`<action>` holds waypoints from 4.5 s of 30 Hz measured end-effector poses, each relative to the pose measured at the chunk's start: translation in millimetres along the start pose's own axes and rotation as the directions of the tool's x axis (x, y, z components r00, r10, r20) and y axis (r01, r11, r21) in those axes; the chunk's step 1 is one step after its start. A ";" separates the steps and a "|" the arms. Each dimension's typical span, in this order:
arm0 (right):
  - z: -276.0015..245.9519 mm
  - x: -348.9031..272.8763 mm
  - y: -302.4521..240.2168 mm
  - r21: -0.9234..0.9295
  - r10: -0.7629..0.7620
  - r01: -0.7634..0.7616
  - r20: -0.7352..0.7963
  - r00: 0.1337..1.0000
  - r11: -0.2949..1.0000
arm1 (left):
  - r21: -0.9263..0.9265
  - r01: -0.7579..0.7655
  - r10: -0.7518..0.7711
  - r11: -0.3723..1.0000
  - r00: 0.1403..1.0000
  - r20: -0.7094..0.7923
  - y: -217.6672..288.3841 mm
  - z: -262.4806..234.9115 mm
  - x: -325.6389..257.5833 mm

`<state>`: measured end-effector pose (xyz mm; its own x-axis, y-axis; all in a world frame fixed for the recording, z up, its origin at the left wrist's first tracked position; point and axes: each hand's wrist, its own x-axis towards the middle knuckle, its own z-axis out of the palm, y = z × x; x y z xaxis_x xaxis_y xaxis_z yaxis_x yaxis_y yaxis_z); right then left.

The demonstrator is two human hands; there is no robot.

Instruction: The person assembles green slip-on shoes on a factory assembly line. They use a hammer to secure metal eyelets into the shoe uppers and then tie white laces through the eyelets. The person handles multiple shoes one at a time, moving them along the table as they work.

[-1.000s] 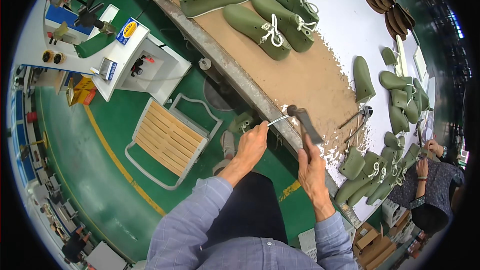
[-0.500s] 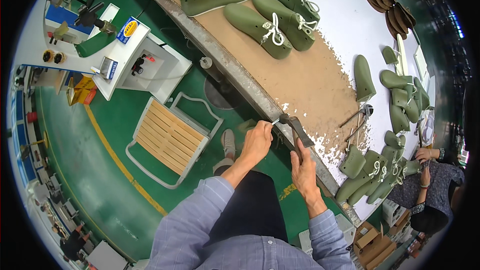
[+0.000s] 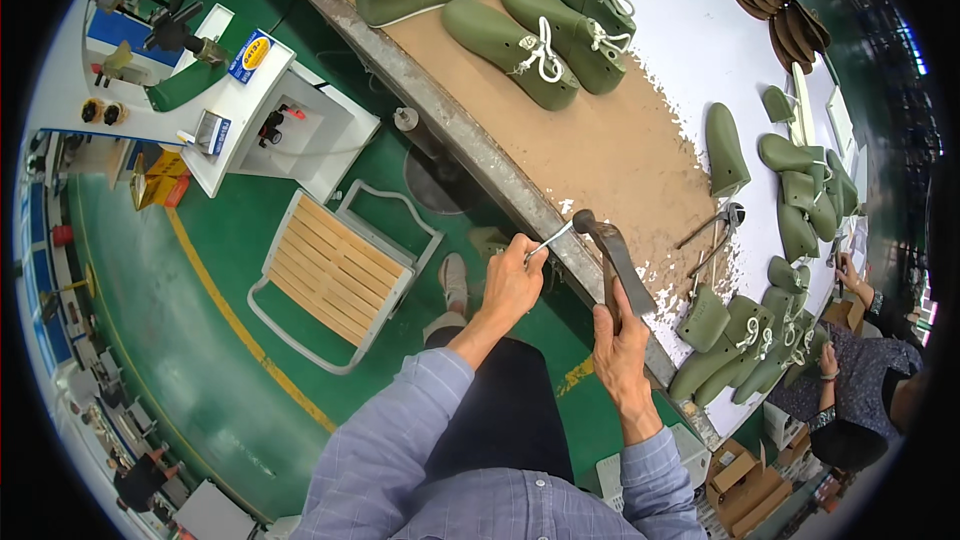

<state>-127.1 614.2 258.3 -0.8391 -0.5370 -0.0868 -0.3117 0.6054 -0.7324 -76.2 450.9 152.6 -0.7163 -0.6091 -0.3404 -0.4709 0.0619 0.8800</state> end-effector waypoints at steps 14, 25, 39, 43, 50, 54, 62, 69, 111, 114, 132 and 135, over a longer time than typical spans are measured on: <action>4.7 6.1 9.2 0.052 -0.018 0.016 0.041 0.999 0.999 | 0.048 0.171 -0.174 0.984 0.984 0.048 14.3 -4.9 2.5; 8.6 15.1 15.0 -0.071 0.143 -0.131 0.200 0.969 0.989 | 0.004 0.121 -0.122 0.993 0.992 0.032 7.4 0.0 2.6; 5.3 18.9 8.1 0.068 0.149 -0.158 0.116 0.982 0.985 | 0.283 -0.216 0.183 0.934 0.973 0.137 -1.5 -3.7 -2.0; 5.9 13.0 10.2 0.021 -0.032 0.031 0.046 0.998 0.999 | 0.296 -0.241 0.208 0.924 0.968 0.138 -1.1 -6.6 -0.5; -1.6 18.5 4.8 0.049 0.073 -0.077 0.081 0.994 0.996 | 0.336 -0.233 0.199 0.913 0.971 0.134 0.8 -6.4 -0.4; 7.6 2.9 16.4 0.130 -0.079 0.078 0.005 0.997 0.988 | 0.305 -0.199 0.162 0.931 0.977 0.140 4.8 -5.1 0.2; 7.0 14.5 20.7 0.006 0.099 -0.101 0.165 0.981 0.995 | 0.183 -0.175 0.161 0.967 0.983 0.089 4.1 -4.0 -4.0; 7.0 10.9 39.3 -0.020 -0.092 0.094 0.070 0.993 0.995 | 0.170 -0.117 0.095 0.978 0.986 0.133 1.3 -2.5 -3.2; -0.5 10.8 6.1 0.052 0.154 -0.157 0.062 0.986 0.986 | 0.154 -0.177 0.173 0.972 0.984 0.037 4.0 -6.7 -2.1; -2.5 10.5 -1.4 0.014 0.122 -0.123 0.091 0.988 0.992 | 0.204 -0.256 0.264 0.945 0.964 -0.012 -3.1 -0.4 -4.1; 9.7 16.1 22.9 0.084 -0.033 0.035 -0.026 0.999 0.996 | 0.269 -0.242 0.240 0.932 0.970 0.041 -1.0 -5.1 -8.7; -0.5 17.3 3.6 0.073 0.016 -0.013 -0.038 0.999 0.997 | 0.276 -0.210 0.189 0.938 0.977 0.101 2.5 -10.3 -1.9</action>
<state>-143.0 607.5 254.5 -0.8602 -0.5047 -0.0729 -0.2673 0.5679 -0.7785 -70.7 444.1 158.9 -0.8410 -0.5030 -0.1994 -0.4328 0.4042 0.8058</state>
